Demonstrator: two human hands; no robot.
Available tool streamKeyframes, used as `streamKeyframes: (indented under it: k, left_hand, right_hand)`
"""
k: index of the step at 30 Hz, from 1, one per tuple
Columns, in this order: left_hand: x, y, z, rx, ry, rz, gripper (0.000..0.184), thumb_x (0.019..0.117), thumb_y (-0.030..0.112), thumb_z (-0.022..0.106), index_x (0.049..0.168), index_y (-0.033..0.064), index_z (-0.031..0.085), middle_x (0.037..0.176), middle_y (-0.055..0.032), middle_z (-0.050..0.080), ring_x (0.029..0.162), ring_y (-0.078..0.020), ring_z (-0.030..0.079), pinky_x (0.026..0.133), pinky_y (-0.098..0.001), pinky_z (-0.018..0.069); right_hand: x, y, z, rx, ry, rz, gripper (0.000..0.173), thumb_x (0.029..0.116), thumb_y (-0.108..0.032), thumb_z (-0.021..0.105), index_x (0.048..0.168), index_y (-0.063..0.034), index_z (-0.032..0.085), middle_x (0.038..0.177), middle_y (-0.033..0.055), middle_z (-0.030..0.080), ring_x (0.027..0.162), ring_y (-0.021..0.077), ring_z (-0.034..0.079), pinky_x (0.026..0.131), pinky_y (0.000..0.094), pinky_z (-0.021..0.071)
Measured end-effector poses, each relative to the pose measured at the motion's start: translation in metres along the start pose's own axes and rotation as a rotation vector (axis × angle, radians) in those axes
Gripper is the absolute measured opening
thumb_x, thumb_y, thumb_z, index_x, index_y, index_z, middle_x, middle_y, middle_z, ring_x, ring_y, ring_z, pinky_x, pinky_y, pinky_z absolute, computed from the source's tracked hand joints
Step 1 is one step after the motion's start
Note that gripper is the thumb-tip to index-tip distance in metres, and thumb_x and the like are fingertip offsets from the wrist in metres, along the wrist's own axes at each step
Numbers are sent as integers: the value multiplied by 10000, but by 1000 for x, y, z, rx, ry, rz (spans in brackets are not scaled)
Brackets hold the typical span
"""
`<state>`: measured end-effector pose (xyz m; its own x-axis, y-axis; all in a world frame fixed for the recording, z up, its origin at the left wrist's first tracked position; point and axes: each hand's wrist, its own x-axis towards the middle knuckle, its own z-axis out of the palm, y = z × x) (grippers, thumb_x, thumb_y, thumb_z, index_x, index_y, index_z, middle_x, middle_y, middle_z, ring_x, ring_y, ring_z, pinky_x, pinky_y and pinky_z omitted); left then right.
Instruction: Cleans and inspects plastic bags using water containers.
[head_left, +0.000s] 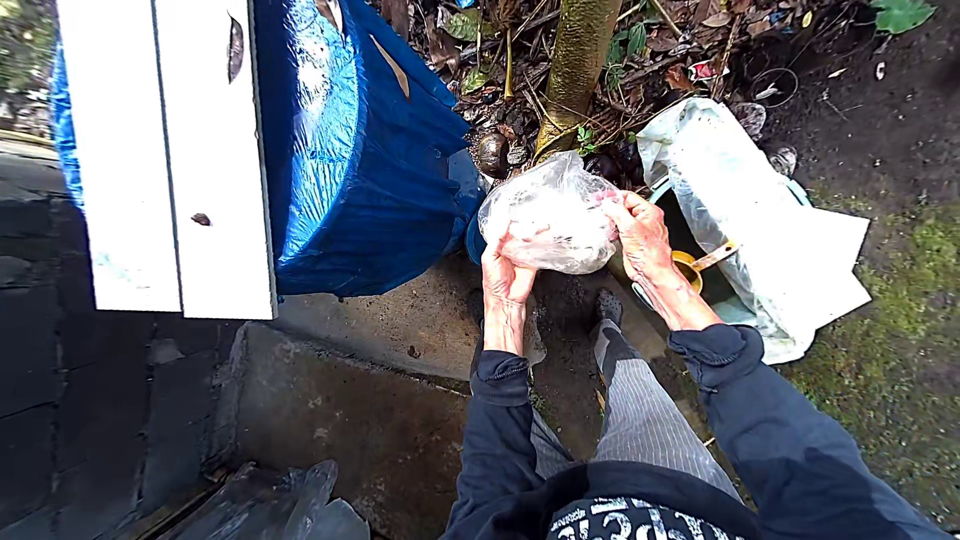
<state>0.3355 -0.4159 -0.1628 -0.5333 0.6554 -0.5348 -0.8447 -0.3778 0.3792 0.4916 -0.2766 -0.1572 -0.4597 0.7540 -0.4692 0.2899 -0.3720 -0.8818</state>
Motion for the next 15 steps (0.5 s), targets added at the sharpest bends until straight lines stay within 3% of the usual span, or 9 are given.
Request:
streamKeyframes:
  k: [3, 6, 8, 10, 12, 15]
  left_hand:
    - [-4, -3, 7, 13, -21, 42, 296, 1050, 391, 507, 1193, 174, 650, 1086, -56, 696, 1008, -194, 692, 906, -422, 587]
    - [-10, -5, 7, 159, -82, 27, 448, 1023, 488, 568, 1389, 231, 588, 1270, -56, 674, 1095, -186, 685, 898, -386, 602]
    - [-8, -5, 1, 206, -111, -15, 480, 995, 424, 645, 1412, 191, 592, 1333, -92, 659, 1120, -202, 682, 909, -356, 594]
    - [-5, -4, -2, 230, -73, -73, 451, 968, 274, 682, 1378, 97, 620, 1329, -135, 664, 1121, -225, 687, 913, -349, 591]
    - [-6, 0, -4, 243, -49, -115, 453, 913, 211, 737, 1333, 72, 637, 1269, -155, 688, 1047, -228, 711, 857, -350, 609]
    - [-10, 0, -2, 257, -60, -134, 361, 868, 185, 781, 1195, 77, 673, 1052, -134, 721, 895, -218, 725, 793, -382, 623]
  right_hand:
    - [3, 10, -3, 51, -36, 79, 275, 1040, -242, 583, 1296, -165, 646, 1046, 42, 699, 829, 141, 650, 737, 334, 559]
    - [6, 18, -2, -55, -126, 205, 339, 1023, -232, 604, 1358, -183, 619, 1144, 85, 687, 891, 183, 639, 755, 383, 538]
    - [1, 13, -4, -210, -148, 210, 469, 1014, -258, 627, 1470, -223, 524, 1274, 95, 649, 890, 192, 610, 696, 384, 504]
    - [-6, 1, -12, -287, -95, 90, 572, 980, -228, 646, 1522, -201, 464, 1490, 134, 517, 1149, 320, 613, 857, 531, 537]
    - [-13, -10, -16, -300, -40, -79, 472, 982, -178, 606, 1449, -200, 543, 1497, 115, 486, 1188, 313, 586, 877, 520, 528]
    - [-12, -24, -11, -211, -336, -184, 364, 1013, -182, 615, 1378, -177, 615, 1263, 57, 686, 1034, 186, 693, 841, 384, 598]
